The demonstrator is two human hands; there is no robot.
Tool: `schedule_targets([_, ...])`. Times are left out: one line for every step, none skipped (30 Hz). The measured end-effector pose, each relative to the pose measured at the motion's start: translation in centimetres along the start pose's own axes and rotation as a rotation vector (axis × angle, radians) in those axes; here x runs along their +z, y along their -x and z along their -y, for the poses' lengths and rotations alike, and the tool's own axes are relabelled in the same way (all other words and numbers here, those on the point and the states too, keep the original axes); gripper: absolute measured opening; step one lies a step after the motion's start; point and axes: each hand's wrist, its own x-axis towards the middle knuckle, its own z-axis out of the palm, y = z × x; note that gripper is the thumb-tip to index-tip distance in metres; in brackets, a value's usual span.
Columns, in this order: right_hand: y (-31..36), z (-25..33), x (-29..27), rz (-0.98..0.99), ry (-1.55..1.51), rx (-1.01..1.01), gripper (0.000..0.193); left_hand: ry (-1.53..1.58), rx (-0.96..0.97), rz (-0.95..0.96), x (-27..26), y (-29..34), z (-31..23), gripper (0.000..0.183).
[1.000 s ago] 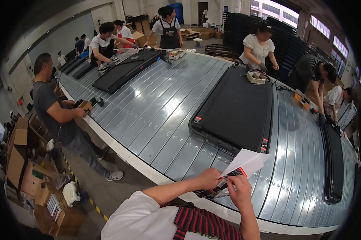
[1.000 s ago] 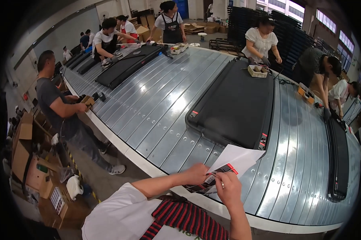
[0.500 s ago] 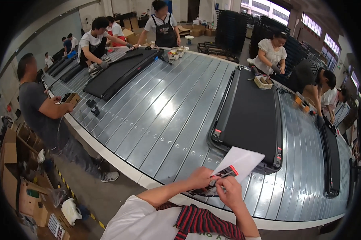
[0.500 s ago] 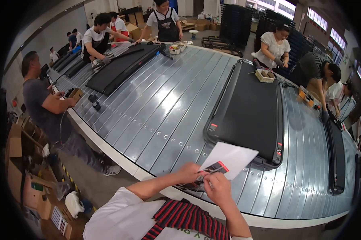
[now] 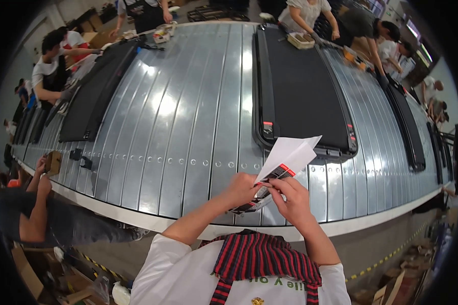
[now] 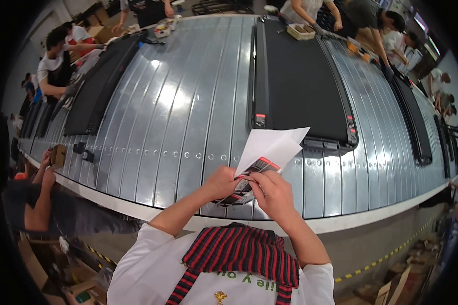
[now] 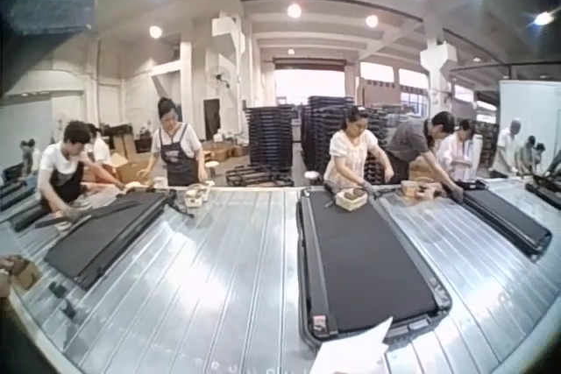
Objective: Applying QR codes and warning labels to treadmill frames on a factory assembly line.
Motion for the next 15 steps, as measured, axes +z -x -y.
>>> schedule_targets([-0.3,0.2,0.2,0.018,0.022,-0.058,0.019,-0.019,0.003,0.015,0.0,0.0,0.7,0.02])
schedule_targets([-0.5,0.2,0.4,0.035,0.046,-0.12,0.018,-0.003,0.004,0.029,0.0,-0.2,0.9,0.02])
schedule_targets([-0.5,0.2,0.7,0.034,0.059,-0.108,0.016,0.019,-0.01,0.032,-0.1,-0.4,1.0,0.02])
schedule_targets([-0.5,0.0,0.9,0.04,0.065,-0.097,0.016,0.039,-0.026,0.032,-0.2,-0.4,1.0,0.02])
schedule_targets([-0.6,-0.1,1.3,0.035,0.059,-0.095,0.016,0.02,-0.048,0.044,-0.5,-0.4,0.9,0.021])
schedule_targets([-0.7,-0.3,1.5,0.029,0.052,-0.095,0.015,0.024,-0.053,0.045,-0.4,-0.5,1.2,0.021])
schedule_targets([-0.9,-0.4,1.6,0.034,0.05,-0.093,0.015,0.012,-0.051,0.048,-0.4,-0.5,1.5,0.022])
schedule_targets([-0.9,-0.6,1.8,0.055,0.051,-0.084,0.013,-0.002,-0.048,0.053,-0.5,-0.6,1.7,0.023])
schedule_targets([-1.0,-0.7,2.0,0.074,0.053,-0.076,0.011,-0.003,-0.052,0.055,-0.7,-0.7,1.8,0.023])
schedule_targets([-1.2,-0.9,2.2,0.075,0.05,-0.075,0.011,-0.011,-0.068,0.088,-1.0,-0.8,1.8,0.024])
schedule_targets([-1.2,-1.2,2.6,0.098,0.047,-0.082,0.01,-0.018,-0.086,0.12,-1.3,-0.8,1.8,0.025])
schedule_targets([-1.2,-1.3,2.8,0.121,0.046,-0.09,0.01,-0.019,-0.09,0.121,-1.3,-0.9,2.1,0.025])
schedule_targets([-1.2,-1.4,2.7,0.142,0.058,-0.092,0.011,0.056,-0.093,0.077,-1.3,-0.9,2.5,0.025])
schedule_targets([-1.3,-1.4,2.5,0.143,0.051,-0.096,0.011,0.125,-0.099,0.03,-1.4,-0.9,2.9,0.025])
schedule_targets([-1.5,-1.4,2.0,0.16,-0.046,-0.047,0.011,0.123,-0.103,0.026,-1.4,-0.9,4.0,0.025])
